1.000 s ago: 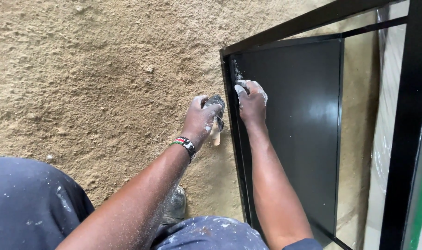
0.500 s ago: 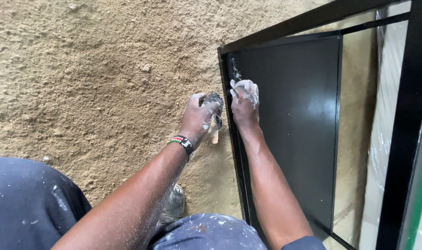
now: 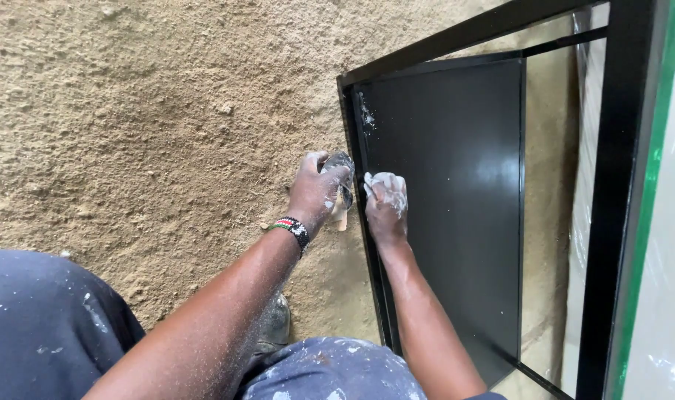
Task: Applying white filler or paint to the inner edge of a black metal table frame using a small wooden applicator.
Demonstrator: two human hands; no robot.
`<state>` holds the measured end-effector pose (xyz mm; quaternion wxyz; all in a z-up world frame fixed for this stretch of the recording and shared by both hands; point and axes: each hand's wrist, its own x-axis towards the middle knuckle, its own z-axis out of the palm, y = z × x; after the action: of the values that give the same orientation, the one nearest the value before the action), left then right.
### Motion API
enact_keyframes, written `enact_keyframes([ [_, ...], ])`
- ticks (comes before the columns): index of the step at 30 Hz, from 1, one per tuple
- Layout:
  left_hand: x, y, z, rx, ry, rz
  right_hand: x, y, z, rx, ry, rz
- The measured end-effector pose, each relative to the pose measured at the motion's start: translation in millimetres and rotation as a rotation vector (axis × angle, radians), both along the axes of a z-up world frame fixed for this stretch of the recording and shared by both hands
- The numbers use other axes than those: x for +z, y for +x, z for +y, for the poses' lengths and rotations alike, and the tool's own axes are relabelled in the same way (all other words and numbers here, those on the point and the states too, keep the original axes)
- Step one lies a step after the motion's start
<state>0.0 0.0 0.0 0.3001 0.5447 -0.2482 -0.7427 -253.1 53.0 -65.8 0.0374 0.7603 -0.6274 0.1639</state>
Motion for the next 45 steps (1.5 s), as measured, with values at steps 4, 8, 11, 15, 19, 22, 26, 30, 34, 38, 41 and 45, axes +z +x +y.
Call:
enact_keyframes([
  [4, 5, 2, 3, -0.015, 0.008, 0.000, 14, 8, 12, -0.150, 0.077, -0.155],
  [8, 7, 4, 5, -0.028, 0.006, 0.027, 46, 39, 0, -0.581, 0.303, -0.396],
  [11, 14, 8, 8, -0.018, 0.008, 0.034, 42, 31, -17, -0.670, 0.367, -0.600],
  [15, 28, 12, 9, -0.020, -0.013, 0.020, 37, 17, -33, -0.654, 0.362, -0.670],
  [19, 26, 9, 7, -0.031, 0.019, 0.041, 51, 27, -45, -0.632, 0.393, -0.927],
  [22, 18, 6, 6, -0.038, 0.019, 0.048, 59, 34, -57, -0.601, 0.430, -1.008],
  [26, 3, 4, 5, -0.012, 0.032, 0.053, 67, 41, -87, -0.594, 0.488, -0.616],
  [30, 29, 19, 3, -0.019, 0.002, -0.003, 50, 39, -112, -0.356, 0.282, -0.320],
  [34, 25, 31, -2, 0.048, -0.009, 0.053, 56, 57, -141, -0.252, 0.193, -0.225],
  [38, 13, 32, -6, 0.099, -0.017, 0.101, 13, 42, -155, -0.040, 0.109, -0.094],
  [41, -3, 29, -9, 0.078, -0.045, 0.097, 17, 32, -170, 0.123, 0.052, -0.037],
  [45, -11, 20, -7, 0.065, -0.070, 0.094, 30, 20, -152, 0.242, 0.012, 0.042],
])
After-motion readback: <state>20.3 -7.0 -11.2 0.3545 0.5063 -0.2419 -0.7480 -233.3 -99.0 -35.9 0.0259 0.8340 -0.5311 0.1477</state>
